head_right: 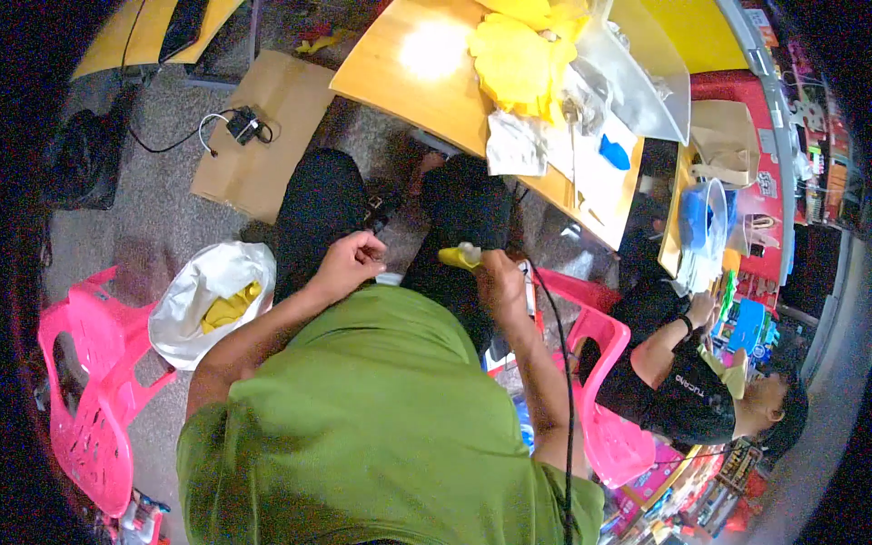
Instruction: Shaping yellow modeling material into banana-like shapes and attaching them to wooden sticks.
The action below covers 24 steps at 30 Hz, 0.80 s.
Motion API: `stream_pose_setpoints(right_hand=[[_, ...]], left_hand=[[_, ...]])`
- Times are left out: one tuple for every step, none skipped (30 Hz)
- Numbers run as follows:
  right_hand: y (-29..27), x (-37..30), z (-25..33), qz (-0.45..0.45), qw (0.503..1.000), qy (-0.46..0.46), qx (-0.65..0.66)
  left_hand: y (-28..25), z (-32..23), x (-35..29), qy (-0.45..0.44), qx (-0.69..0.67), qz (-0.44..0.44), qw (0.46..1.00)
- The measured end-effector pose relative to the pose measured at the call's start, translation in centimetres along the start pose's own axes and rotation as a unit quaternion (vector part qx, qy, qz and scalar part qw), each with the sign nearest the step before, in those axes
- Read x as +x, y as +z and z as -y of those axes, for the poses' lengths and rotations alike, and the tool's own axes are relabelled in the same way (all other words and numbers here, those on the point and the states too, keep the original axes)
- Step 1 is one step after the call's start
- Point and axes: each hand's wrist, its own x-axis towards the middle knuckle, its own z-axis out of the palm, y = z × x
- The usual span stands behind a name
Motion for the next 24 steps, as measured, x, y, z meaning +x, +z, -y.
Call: stream_pose_setpoints(right_hand=[[-0.3,0.3,0.5,0.022,0.992,0.094,0.078],[-0.8,-0.2,1.7,0.048,0.967,0.195,0.154],[-0.6,0.5,2.1,0.015,0.925,0.251,0.284],[-0.9,0.7,2.9,0.013,0.925,0.253,0.284],[-1.4,1.1,3.9,0.028,0.920,0.247,0.304],[-2.0,1.4,4.7,0.045,0.914,0.240,0.324],[-2.5,1.5,5.2,0.065,0.906,0.241,0.341],[-2.3,1.5,5.6,0.064,0.906,0.241,0.342],[-2.1,1.5,6.0,0.032,0.903,0.232,0.361],[-1.9,1.4,6.6,-0.001,0.898,0.224,0.379],[-2.4,1.9,7.9,-0.040,0.867,0.259,0.425],[-2.4,1.9,8.3,-0.041,0.866,0.259,0.426],[-2.4,1.9,8.5,-0.060,0.851,0.264,0.450],[-2.4,1.8,8.6,-0.079,0.834,0.270,0.474],[-2.4,1.8,8.4,-0.080,0.833,0.270,0.475],[-2.5,1.8,8.1,-0.054,0.871,0.225,0.433],[-2.5,1.9,7.9,-0.027,0.903,0.178,0.389],[-2.6,2.0,7.8,-0.028,0.903,0.178,0.390],[-2.7,2.1,7.8,0.004,0.907,0.170,0.386],[-2.9,2.4,7.8,0.035,0.909,0.165,0.382],[-3.1,2.6,7.7,0.033,0.908,0.167,0.383],[-3.4,2.9,7.6,0.038,0.928,0.099,0.357],[-3.6,3.2,7.6,0.045,0.943,0.030,0.328],[-3.8,3.4,7.7,0.044,0.943,0.031,0.329]], left_hand=[[0.0,-0.5,0.2,0.039,0.037,-0.001,0.999],[0.4,-1.3,-0.2,0.034,0.035,0.001,0.999],[0.7,-2.6,0.3,0.113,0.080,-0.008,0.990],[1.0,-3.8,0.5,0.191,0.123,-0.017,0.974],[1.2,-5.0,0.7,0.232,0.166,-0.006,0.958],[1.6,-5.8,0.9,0.231,0.166,-0.007,0.959],[2.1,-6.5,1.1,0.246,0.157,0.017,0.956],[2.4,-6.9,1.3,0.261,0.149,0.042,0.953],[2.7,-7.0,1.5,0.251,0.126,0.072,0.957],[2.9,-6.8,1.5,0.251,0.128,0.073,0.957],[3.0,-6.7,1.5,0.211,0.040,0.092,0.972],[3.1,-6.6,1.4,0.168,-0.049,0.110,0.978],[3.1,-6.5,1.2,0.213,-0.018,0.082,0.973],[3.1,-6.8,0.8,0.213,-0.016,0.083,0.973],[3.0,-7.1,0.3,0.182,-0.046,0.072,0.980],[3.0,-7.3,0.0,0.150,-0.076,0.061,0.984],[2.9,-7.5,-0.4,0.150,-0.075,0.061,0.984],[2.8,-7.6,-0.6,0.155,-0.066,0.046,0.985],[2.7,-7.8,-0.8,0.161,-0.058,0.032,0.985],[2.6,-7.9,-0.8,0.160,-0.057,0.034,0.985],[2.5,-8.1,-0.8,0.187,-0.043,0.035,0.981],[2.4,-8.2,-0.8,0.215,-0.030,0.036,0.975],[2.3,-8.2,-0.9,0.215,-0.030,0.037,0.975],[2.2,-8.3,-0.9,0.241,-0.004,0.048,0.969]])
